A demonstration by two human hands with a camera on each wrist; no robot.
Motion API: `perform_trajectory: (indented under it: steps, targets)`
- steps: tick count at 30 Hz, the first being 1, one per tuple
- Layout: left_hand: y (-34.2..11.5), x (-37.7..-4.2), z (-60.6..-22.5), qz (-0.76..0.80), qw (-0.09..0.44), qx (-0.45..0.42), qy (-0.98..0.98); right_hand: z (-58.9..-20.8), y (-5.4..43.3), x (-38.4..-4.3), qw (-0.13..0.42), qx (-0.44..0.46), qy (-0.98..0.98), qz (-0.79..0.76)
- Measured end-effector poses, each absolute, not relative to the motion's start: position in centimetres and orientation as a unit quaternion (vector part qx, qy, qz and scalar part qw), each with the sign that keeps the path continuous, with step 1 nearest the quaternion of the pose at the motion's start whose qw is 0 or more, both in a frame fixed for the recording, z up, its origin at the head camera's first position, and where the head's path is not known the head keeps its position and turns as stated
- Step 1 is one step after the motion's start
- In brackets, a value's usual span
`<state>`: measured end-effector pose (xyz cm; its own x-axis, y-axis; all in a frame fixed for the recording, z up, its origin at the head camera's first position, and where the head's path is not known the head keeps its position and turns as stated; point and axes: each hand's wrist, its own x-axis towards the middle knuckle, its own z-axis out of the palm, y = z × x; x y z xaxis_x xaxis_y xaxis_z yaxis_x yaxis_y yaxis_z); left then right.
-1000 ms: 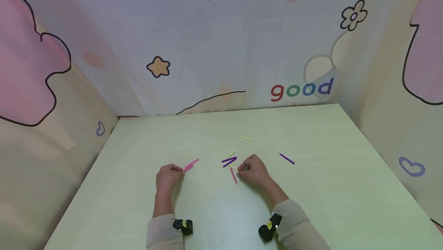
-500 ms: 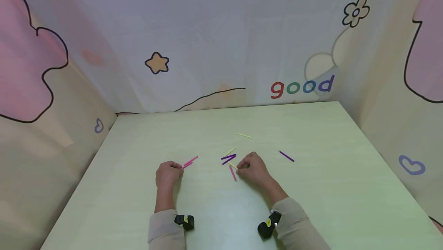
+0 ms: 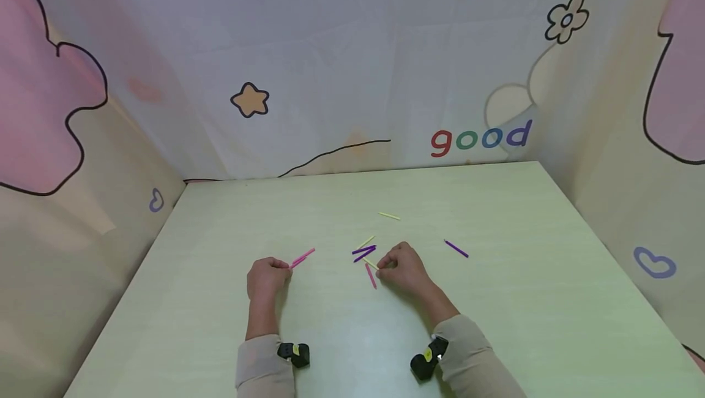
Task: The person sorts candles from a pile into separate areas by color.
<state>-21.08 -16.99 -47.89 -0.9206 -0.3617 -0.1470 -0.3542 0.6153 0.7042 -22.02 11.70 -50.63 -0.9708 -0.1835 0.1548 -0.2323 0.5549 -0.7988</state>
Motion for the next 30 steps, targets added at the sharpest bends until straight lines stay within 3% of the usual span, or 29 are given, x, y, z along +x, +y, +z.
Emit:
perform_trajectory:
  steps: [20, 30]
  targets:
    - [-17.3, -20.3, -48.0, -0.449, -0.022, 0.225, -0.865, -50.8, 11.4, -22.1, -0.010, 0.079, -0.891, 0.447]
    - [-16.7, -19.5, -47.3, -0.452, 0.007, 0.176, -0.875, -50.7, 11.4, -22.4, -0.001, 0.083, -0.896, 0.437]
